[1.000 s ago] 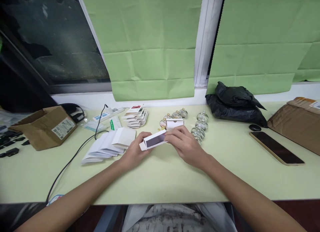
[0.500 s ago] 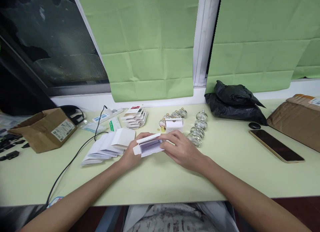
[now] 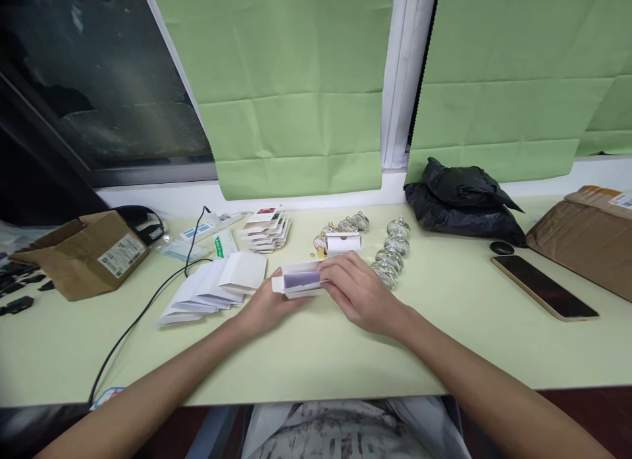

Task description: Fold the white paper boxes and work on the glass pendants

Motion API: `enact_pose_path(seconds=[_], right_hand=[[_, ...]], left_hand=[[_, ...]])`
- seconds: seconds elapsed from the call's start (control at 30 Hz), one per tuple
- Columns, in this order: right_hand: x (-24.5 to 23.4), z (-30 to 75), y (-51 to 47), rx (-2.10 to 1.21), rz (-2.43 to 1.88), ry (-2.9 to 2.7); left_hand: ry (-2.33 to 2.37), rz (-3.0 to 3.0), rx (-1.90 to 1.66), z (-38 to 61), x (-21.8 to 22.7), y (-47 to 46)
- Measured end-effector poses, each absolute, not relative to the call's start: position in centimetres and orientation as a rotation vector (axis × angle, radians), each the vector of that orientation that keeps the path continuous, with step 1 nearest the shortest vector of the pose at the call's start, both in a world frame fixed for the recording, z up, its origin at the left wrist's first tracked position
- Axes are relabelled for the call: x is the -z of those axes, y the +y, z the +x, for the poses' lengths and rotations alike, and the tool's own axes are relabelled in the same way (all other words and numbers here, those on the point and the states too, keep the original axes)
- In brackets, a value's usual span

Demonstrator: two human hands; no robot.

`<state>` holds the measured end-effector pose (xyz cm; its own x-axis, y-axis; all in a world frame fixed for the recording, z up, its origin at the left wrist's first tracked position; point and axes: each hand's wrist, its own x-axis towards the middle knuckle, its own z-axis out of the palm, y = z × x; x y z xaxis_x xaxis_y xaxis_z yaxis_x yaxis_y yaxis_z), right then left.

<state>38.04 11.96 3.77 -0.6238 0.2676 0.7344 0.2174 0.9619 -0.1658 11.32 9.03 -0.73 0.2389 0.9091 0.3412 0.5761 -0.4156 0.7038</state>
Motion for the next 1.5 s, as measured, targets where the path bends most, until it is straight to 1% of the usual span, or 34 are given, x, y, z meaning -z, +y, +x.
enact_pose_path(seconds=[0.13, 0.23, 0.4, 0.5, 0.67, 0.8, 0.93, 1.07, 1.3, 1.5], right_hand=[[-3.5, 37.8, 12.1, -0.117, -0.48, -2.163], [-3.6, 37.8, 12.2, -0.126, -0.572, -2.104], [-4.0, 38.0, 12.3, -0.24, -0.736, -2.04], [-4.1, 38.2, 12.8, -0.384, -0.838, -1.952], [-4.0, 38.6, 13.7, -0.776, -0.843, -1.796], [-3.8, 38.8, 13.9, -0.825, -0.939, -1.794], [-4.0, 38.9, 13.6, -0.927, -0.975, -1.788], [-4.4, 38.8, 13.3, -1.031, -0.952, -1.848], [-3.7, 38.3, 13.2, -1.072, -0.915, -1.952], [-3.5, 37.9, 12.9, -1.062, -0.956, -1.821]], left_hand=[[1.382, 2.071, -0.912, 11.5, 0.6, 8.7], [1.361, 1.921, -0.935, 11.5, 0.5, 8.4], [1.16, 1.733, -0.967, 11.7, 0.5, 8.8], [1.055, 1.609, -1.071, 11.5, 0.4, 9.4], [0.979, 1.279, -1.216, 11.1, -0.2, 10.1], [1.003, 1.179, -1.235, 11.1, -0.4, 9.8], [1.03, 1.208, -1.215, 11.2, -0.8, 9.5], [1.065, 1.369, -1.199, 10.8, -0.9, 9.6], [1.079, 1.724, -0.991, 11.0, -1.0, 8.8], [1.059, 1.727, -0.882, 11.4, -0.9, 8.2]])
